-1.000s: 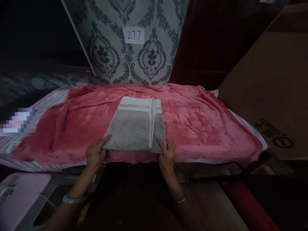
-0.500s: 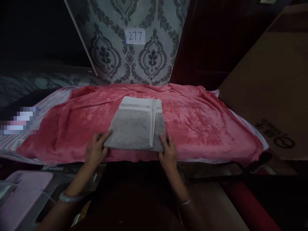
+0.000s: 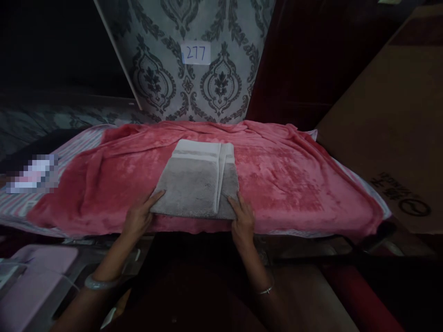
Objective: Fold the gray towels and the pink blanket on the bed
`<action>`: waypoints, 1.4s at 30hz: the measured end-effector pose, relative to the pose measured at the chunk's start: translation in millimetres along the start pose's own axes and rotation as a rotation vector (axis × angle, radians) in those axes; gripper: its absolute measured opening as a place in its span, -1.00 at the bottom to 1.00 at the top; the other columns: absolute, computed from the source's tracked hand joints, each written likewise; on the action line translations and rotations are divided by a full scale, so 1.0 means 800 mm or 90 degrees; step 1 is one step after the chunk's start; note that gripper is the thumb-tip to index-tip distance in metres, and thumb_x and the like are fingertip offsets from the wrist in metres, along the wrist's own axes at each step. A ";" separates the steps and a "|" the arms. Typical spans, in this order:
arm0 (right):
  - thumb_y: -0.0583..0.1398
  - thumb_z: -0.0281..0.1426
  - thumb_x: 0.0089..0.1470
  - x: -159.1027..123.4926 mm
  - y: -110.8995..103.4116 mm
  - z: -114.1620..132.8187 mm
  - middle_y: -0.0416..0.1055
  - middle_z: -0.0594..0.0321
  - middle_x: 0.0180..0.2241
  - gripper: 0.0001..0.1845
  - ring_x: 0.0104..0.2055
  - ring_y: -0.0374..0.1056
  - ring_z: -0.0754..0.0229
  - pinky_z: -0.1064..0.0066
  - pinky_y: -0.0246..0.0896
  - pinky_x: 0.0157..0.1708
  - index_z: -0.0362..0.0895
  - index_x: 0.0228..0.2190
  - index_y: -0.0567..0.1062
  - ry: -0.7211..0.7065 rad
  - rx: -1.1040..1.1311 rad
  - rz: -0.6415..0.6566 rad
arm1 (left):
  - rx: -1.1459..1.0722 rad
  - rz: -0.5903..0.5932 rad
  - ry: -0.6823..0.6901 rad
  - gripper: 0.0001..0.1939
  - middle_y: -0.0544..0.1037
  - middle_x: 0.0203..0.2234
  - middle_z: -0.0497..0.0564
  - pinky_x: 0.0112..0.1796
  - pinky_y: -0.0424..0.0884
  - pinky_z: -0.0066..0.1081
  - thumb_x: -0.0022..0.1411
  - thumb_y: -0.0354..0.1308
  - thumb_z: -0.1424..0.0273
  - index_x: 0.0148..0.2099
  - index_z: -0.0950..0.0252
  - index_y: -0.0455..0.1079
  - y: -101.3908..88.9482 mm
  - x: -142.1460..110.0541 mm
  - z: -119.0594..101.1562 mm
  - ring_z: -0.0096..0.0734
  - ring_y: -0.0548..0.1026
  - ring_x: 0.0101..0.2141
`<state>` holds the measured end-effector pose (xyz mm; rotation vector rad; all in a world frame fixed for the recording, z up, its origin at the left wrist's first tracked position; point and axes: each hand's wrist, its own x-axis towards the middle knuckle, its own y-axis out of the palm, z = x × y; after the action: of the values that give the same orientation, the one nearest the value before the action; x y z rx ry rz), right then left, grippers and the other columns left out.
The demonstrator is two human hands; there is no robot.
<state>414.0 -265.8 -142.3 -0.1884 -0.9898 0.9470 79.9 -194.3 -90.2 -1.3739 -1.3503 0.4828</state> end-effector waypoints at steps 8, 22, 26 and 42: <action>-0.04 -0.65 -0.22 -0.002 0.005 -0.006 0.24 0.29 0.29 -0.13 0.26 0.24 0.11 0.06 0.17 0.20 0.05 0.12 0.48 -0.021 0.014 -0.023 | 0.074 0.008 -0.010 -0.26 0.43 0.20 0.18 0.09 0.42 -0.09 0.05 -0.09 0.70 0.25 0.19 0.41 0.003 0.000 -0.004 -0.04 0.50 0.07; 0.00 -0.68 -0.09 0.003 -0.006 0.004 0.06 0.25 0.38 -0.12 0.37 0.04 0.02 -0.10 0.07 0.29 0.06 0.25 0.34 -0.089 -0.049 0.041 | 0.062 -0.002 0.095 -0.20 0.24 0.34 0.11 0.16 0.37 0.05 -0.01 0.02 0.68 0.31 0.17 0.33 -0.006 0.005 -0.008 0.05 0.32 0.24; -0.06 -0.70 -0.01 0.000 -0.007 -0.002 0.14 0.24 0.34 -0.14 0.39 0.00 0.07 -0.10 0.05 0.31 0.08 0.27 0.32 -0.126 -0.023 0.069 | 0.008 0.040 0.122 -0.16 0.29 0.32 0.01 0.22 0.32 -0.01 -0.01 -0.09 0.74 0.31 0.14 0.32 0.004 0.006 -0.008 -0.12 0.17 0.34; 0.07 -0.42 0.19 0.014 -0.032 0.072 -0.01 0.06 0.40 -0.20 0.44 -0.13 -0.03 -0.13 -0.13 0.34 -0.04 0.40 -0.03 -0.143 -0.103 0.193 | 0.012 0.117 0.256 -0.36 0.12 0.39 0.20 0.33 -0.03 0.15 0.31 0.03 0.43 0.41 0.28 0.09 -0.010 0.003 -0.116 -0.05 0.02 0.39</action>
<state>386.7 -287.9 -88.7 -0.3816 -1.2701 1.1833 156.7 -231.7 -52.6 -1.4925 -0.8966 0.3155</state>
